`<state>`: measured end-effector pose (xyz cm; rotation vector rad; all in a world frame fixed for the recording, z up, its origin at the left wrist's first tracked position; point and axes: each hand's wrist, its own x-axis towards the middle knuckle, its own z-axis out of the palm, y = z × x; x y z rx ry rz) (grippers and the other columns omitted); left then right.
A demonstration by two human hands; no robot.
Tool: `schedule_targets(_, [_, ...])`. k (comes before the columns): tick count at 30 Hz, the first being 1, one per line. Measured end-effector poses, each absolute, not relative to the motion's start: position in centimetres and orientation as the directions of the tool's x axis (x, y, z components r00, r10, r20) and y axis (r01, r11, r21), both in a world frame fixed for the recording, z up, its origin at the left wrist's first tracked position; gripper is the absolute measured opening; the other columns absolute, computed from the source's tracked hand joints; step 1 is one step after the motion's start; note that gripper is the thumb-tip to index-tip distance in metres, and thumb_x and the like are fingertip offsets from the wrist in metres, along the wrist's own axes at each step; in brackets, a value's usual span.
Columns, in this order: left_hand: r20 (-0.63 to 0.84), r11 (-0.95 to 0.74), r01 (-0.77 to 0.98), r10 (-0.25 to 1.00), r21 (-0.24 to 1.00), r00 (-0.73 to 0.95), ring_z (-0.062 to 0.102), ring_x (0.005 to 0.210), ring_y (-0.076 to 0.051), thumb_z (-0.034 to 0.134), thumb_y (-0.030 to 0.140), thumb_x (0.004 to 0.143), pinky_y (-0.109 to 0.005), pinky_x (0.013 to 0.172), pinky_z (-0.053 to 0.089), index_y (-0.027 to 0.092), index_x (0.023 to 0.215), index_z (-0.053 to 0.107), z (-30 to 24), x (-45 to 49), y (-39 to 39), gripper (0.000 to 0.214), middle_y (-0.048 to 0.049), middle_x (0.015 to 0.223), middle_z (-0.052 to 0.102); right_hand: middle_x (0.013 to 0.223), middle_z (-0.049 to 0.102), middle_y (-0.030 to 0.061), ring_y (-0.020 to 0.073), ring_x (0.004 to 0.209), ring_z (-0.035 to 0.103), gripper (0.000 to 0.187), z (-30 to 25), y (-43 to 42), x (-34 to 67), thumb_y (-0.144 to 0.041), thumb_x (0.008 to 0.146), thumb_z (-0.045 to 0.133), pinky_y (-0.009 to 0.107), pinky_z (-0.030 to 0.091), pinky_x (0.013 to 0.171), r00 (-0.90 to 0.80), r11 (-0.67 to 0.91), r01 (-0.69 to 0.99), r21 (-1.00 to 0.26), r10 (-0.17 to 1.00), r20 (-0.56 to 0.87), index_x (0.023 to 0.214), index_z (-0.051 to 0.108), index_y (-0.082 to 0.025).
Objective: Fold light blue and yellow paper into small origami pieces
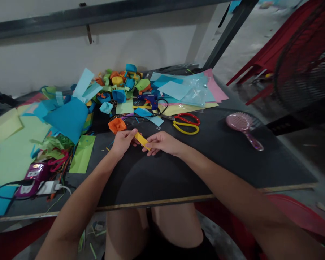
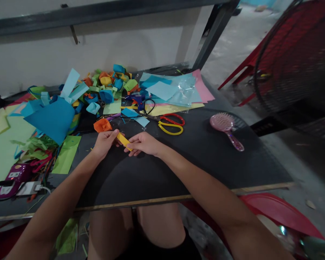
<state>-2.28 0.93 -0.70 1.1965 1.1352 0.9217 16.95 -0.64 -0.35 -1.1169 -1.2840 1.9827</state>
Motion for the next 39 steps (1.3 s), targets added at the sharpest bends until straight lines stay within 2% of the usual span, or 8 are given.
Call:
schedule_targets(9, [-0.042, 0.037, 0.028, 0.983, 0.999, 0.181, 0.060, 0.052, -0.010, 0.069, 0.067, 0.073, -0.019, 0.046, 0.045, 0.012, 0.076, 0.075, -1.3, -2.2, 1.0, 0.056, -0.0050, 0.061, 0.069, 0.084, 0.079, 0.0091, 0.0123, 0.060, 0.072, 0.035, -0.6, -0.9, 16.8, -0.039, 0.066, 0.086, 0.019, 0.056, 0.053, -0.495, -0.335, 0.028, -0.942, 0.814, -0.304, 0.088, 0.076, -0.013])
schedule_targets(14, [0.099, -0.136, 0.119, 0.956, 0.983, 0.275, 0.065, 0.060, -0.011, 0.069, 0.054, 0.080, -0.020, 0.052, 0.049, 0.014, 0.095, 0.075, -1.3, -3.5, 1.7, 0.043, -0.0056, 0.074, 0.073, 0.082, 0.078, 0.0082, 0.0145, 0.067, 0.072, 0.034, -1.0, -0.6, 17.5, -0.042, 0.070, 0.081, 0.022, 0.054, 0.056, -0.227, -0.065, 0.033, -0.997, 0.971, -0.071, 0.091, 0.075, -0.015])
schedule_targets(17, [0.218, -0.303, 0.227, 0.916, 0.925, 0.336, 0.068, 0.070, -0.012, 0.075, 0.041, 0.079, -0.019, 0.058, 0.052, 0.017, 0.111, 0.072, -1.3, -4.2, 1.8, 0.041, -0.0063, 0.089, 0.076, 0.082, 0.076, 0.0071, 0.0168, 0.069, 0.072, 0.036, -1.5, 0.1, 18.2, -0.045, 0.071, 0.079, 0.024, 0.054, 0.055, -0.100, 0.031, 0.015, -0.999, 0.995, 0.029, 0.092, 0.073, -0.016])
schedule_targets(19, [0.302, -0.419, 0.281, 0.875, 0.863, 0.378, 0.068, 0.076, -0.012, 0.074, 0.036, 0.081, -0.019, 0.060, 0.052, 0.019, 0.113, 0.071, -1.5, -4.3, 1.8, 0.037, -0.0063, 0.098, 0.075, 0.080, 0.075, 0.0058, 0.0173, 0.071, 0.072, 0.037, -1.8, 0.6, 18.6, -0.048, 0.071, 0.078, 0.023, 0.054, 0.054, -0.073, 0.063, 0.004, -0.998, 0.995, 0.063, 0.091, 0.072, -0.017])
schedule_targets(24, [0.416, -0.629, 0.377, 0.754, 0.680, 0.508, 0.070, 0.083, -0.011, 0.058, 0.025, 0.094, -0.021, 0.073, 0.055, 0.020, 0.113, 0.069, -1.9, -4.3, 1.9, 0.022, -0.0060, 0.108, 0.074, 0.079, 0.074, 0.0054, 0.0177, 0.069, 0.072, 0.047, -1.9, 1.0, 18.7, -0.057, 0.066, 0.080, 0.023, 0.053, 0.050, -0.118, 0.038, -0.039, -0.999, 0.992, 0.042, 0.088, 0.069, -0.017])
schedule_targets(29, [0.414, -0.625, 0.462, 0.773, 0.629, 0.481, 0.069, 0.080, -0.012, 0.062, 0.025, 0.092, -0.022, 0.073, 0.054, 0.019, 0.112, 0.069, -1.6, -4.3, 1.8, 0.022, -0.0046, 0.098, 0.075, 0.078, 0.074, 0.0059, 0.0150, 0.062, 0.070, 0.050, -1.6, 0.9, 18.4, -0.058, 0.065, 0.081, 0.021, 0.051, 0.048, -0.163, -0.041, -0.089, -0.995, 0.986, -0.026, 0.089, 0.068, -0.016])
schedule_targets(35, [0.303, -0.569, 0.502, 0.802, 0.652, 0.515, 0.064, 0.076, -0.013, 0.072, 0.035, 0.083, -0.022, 0.068, 0.049, 0.018, 0.084, 0.069, -0.7, -3.7, 1.1, 0.017, -0.0041, 0.087, 0.072, 0.062, 0.070, 0.0025, 0.0121, 0.054, 0.066, 0.049, -1.2, 0.7, 18.6, -0.057, 0.061, 0.084, 0.020, 0.050, 0.049, -0.211, -0.061, -0.066, -0.996, 0.976, -0.046, 0.080, 0.068, -0.014])
schedule_targets(39, [0.264, -0.502, 0.429, 0.824, 0.751, 0.501, 0.064, 0.076, -0.012, 0.059, 0.039, 0.090, -0.020, 0.063, 0.048, 0.016, 0.084, 0.065, -0.4, -3.1, 0.7, 0.025, -0.0061, 0.088, 0.071, 0.064, 0.071, 0.0040, 0.0128, 0.058, 0.067, 0.046, -1.1, 0.9, 19.0, -0.054, 0.063, 0.084, 0.021, 0.050, 0.050, -0.229, -0.047, -0.033, -0.998, 0.973, -0.039, 0.079, 0.070, -0.014])
